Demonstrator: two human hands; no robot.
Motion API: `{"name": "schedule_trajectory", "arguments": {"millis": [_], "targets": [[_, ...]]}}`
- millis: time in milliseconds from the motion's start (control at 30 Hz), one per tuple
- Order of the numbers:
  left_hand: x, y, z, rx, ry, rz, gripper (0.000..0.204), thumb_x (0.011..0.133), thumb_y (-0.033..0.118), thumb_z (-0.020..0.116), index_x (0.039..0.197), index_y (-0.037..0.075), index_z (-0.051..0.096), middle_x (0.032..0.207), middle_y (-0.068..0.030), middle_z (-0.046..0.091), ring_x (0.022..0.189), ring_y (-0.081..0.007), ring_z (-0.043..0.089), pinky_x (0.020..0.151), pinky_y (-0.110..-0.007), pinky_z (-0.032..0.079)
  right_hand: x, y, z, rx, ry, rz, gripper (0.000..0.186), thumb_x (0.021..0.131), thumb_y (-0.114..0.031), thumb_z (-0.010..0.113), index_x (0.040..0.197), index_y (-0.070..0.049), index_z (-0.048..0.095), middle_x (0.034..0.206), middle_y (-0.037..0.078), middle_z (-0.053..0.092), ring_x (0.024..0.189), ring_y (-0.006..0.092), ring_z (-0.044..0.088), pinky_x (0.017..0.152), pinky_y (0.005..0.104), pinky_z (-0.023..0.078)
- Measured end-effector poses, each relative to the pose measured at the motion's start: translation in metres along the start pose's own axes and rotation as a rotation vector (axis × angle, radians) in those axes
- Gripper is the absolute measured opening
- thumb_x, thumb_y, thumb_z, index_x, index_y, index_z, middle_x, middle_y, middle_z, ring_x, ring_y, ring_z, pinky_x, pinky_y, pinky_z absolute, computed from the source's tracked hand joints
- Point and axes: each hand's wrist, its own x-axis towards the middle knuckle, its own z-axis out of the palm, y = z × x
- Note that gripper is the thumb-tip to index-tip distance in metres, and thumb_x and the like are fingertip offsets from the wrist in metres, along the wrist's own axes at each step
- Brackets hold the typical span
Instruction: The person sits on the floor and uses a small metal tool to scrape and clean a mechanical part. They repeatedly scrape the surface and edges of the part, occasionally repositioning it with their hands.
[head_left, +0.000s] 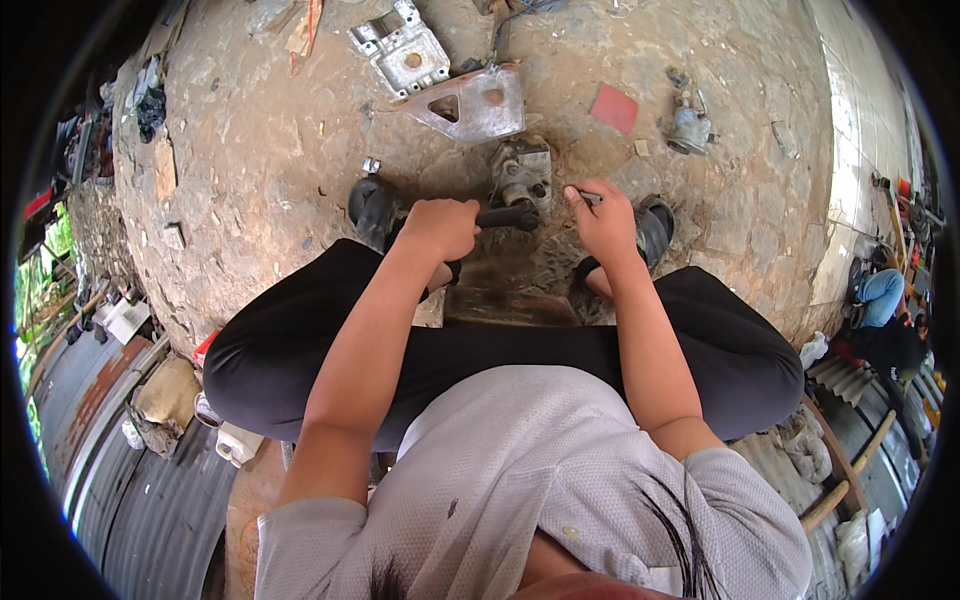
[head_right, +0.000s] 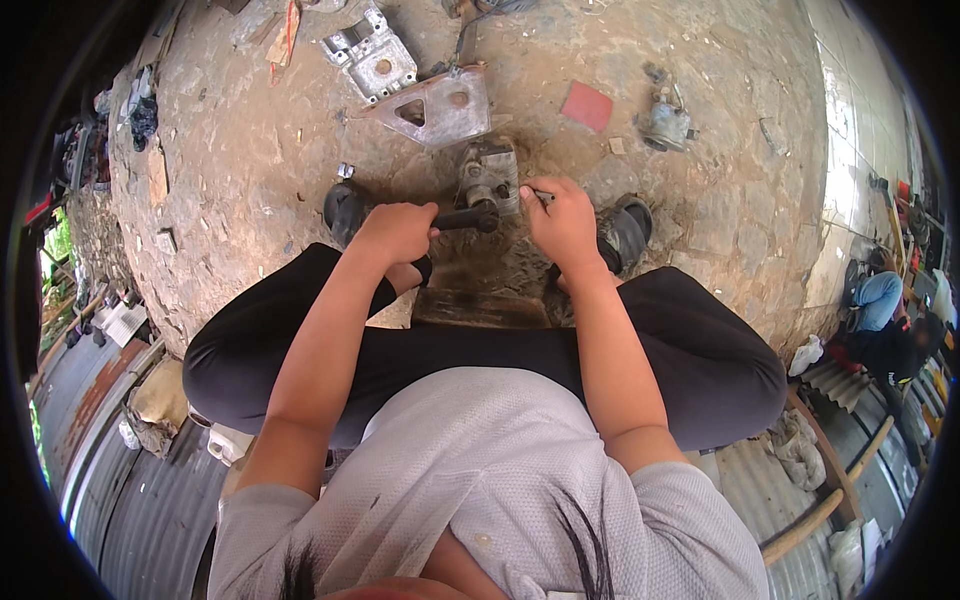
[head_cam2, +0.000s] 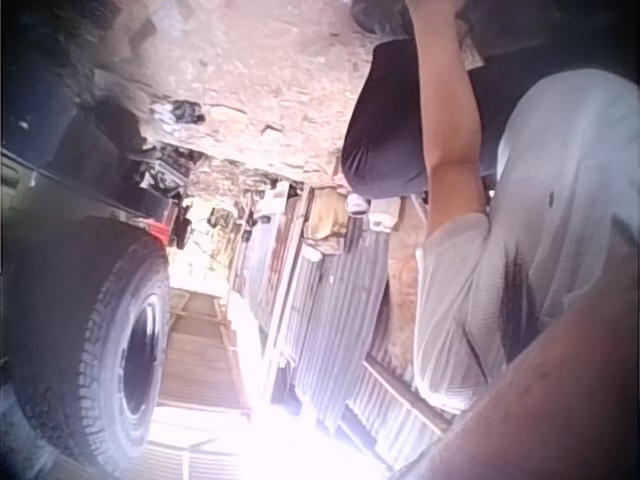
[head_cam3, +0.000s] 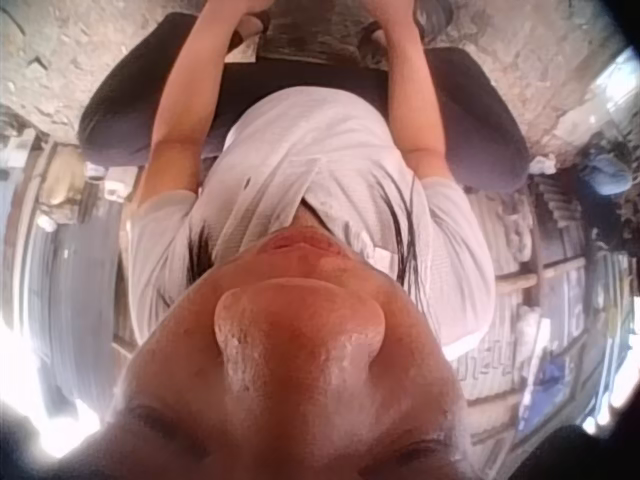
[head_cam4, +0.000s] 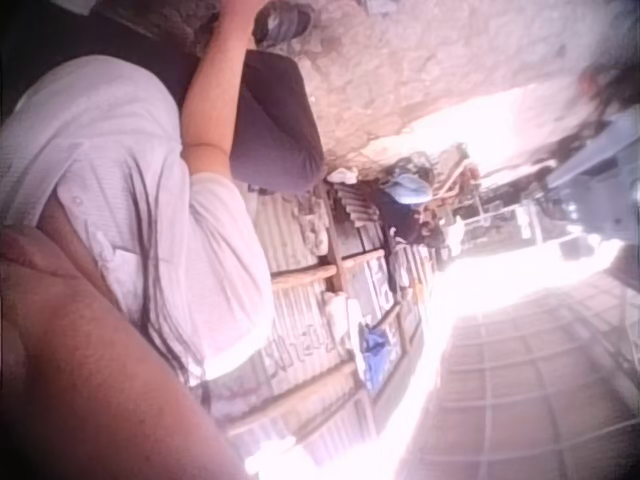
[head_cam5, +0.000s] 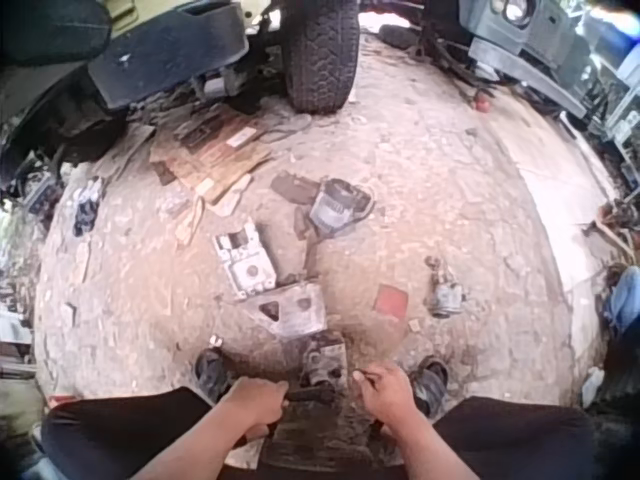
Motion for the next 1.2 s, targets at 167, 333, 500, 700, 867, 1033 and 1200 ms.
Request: {"name": "schedule_trajectory", "arguments": {"millis": [167, 333, 500, 700, 867, 1033, 1200], "targets": [[-0.001, 0.001, -0.003, 0.002, -0.012, 0.007, 0.023, 0.103, 0.027, 0.060, 0.113, 0.006, 0.065, 0.101, -0.0199, 0.076, 0.102, -0.0418, 0.073, 0.086, -0.055, 0.055, -0.001, -0.002, -0.001, -0.215, -0.282, 0.058, 0.014, 0.095, -0.017, 0.076, 0.099, -0.004, 0.078, 0.099, 0.019, 0.074, 0.092, 0.0426, 0.068, 0.084, 0.0487, 0.054], [-0.001, 0.001, -0.001, -0.004, -0.005, -0.002, 0.024, 0.104, 0.027, 0.060, 0.113, 0.006, 0.065, 0.103, -0.0199, 0.076, 0.103, -0.0419, 0.072, 0.087, -0.055, 0.055, 0.001, -0.011, 0.000, -0.002, -0.029, -0.031, 0.012, 0.093, -0.015, 0.077, 0.098, -0.004, 0.076, 0.095, 0.018, 0.074, 0.093, 0.0420, 0.069, 0.083, 0.0487, 0.055], [0.000, 0.000, -0.001, -0.013, -0.019, -0.005, 0.024, 0.104, 0.028, 0.059, 0.113, 0.006, 0.065, 0.103, -0.0200, 0.075, 0.103, -0.0423, 0.072, 0.087, -0.055, 0.056, -0.001, -0.015, 0.002, 0.041, -0.123, -0.028, 0.010, 0.093, -0.010, 0.076, 0.099, -0.003, 0.076, 0.098, 0.018, 0.075, 0.094, 0.0415, 0.069, 0.083, 0.0472, 0.055], [0.000, 0.001, -0.003, -0.017, -0.022, -0.003, 0.024, 0.105, 0.028, 0.059, 0.114, 0.006, 0.066, 0.103, -0.0198, 0.076, 0.103, -0.0419, 0.072, 0.087, -0.055, 0.056, -0.004, -0.014, 0.013, 0.028, -0.115, -0.101, 0.007, 0.092, -0.009, 0.074, 0.096, -0.003, 0.076, 0.092, 0.016, 0.074, 0.091, 0.0398, 0.069, 0.082, 0.0483, 0.056], [-0.002, 0.002, -0.003, -0.006, -0.018, -0.007, 0.024, 0.104, 0.027, 0.060, 0.115, 0.006, 0.066, 0.103, -0.0195, 0.076, 0.103, -0.0414, 0.073, 0.087, -0.055, 0.056, -0.004, -0.020, 0.004, -0.011, -0.169, -0.096, 0.007, 0.092, -0.009, 0.074, 0.094, -0.002, 0.075, 0.092, 0.017, 0.074, 0.089, 0.0398, 0.069, 0.080, 0.0484, 0.056], [0.000, 0.001, -0.001, -0.007, -0.014, -0.003, 0.024, 0.105, 0.027, 0.060, 0.115, 0.006, 0.066, 0.102, -0.0194, 0.076, 0.102, -0.0416, 0.073, 0.087, -0.055, 0.056, -0.007, -0.014, 0.009, -0.038, -0.141, -0.090, 0.007, 0.092, -0.009, 0.074, 0.092, -0.002, 0.075, 0.093, 0.017, 0.074, 0.088, 0.0400, 0.069, 0.080, 0.0485, 0.056], [-0.002, 0.001, -0.002, -0.017, 0.005, 0.004, 0.024, 0.105, 0.028, 0.059, 0.114, 0.006, 0.066, 0.101, -0.0191, 0.076, 0.101, -0.0418, 0.073, 0.086, -0.055, 0.056, -0.002, -0.019, -0.004, 0.061, 0.019, -0.052, 0.007, 0.092, -0.010, 0.074, 0.091, -0.003, 0.076, 0.092, 0.016, 0.074, 0.089, 0.0398, 0.069, 0.078, 0.0485, 0.057]]}}
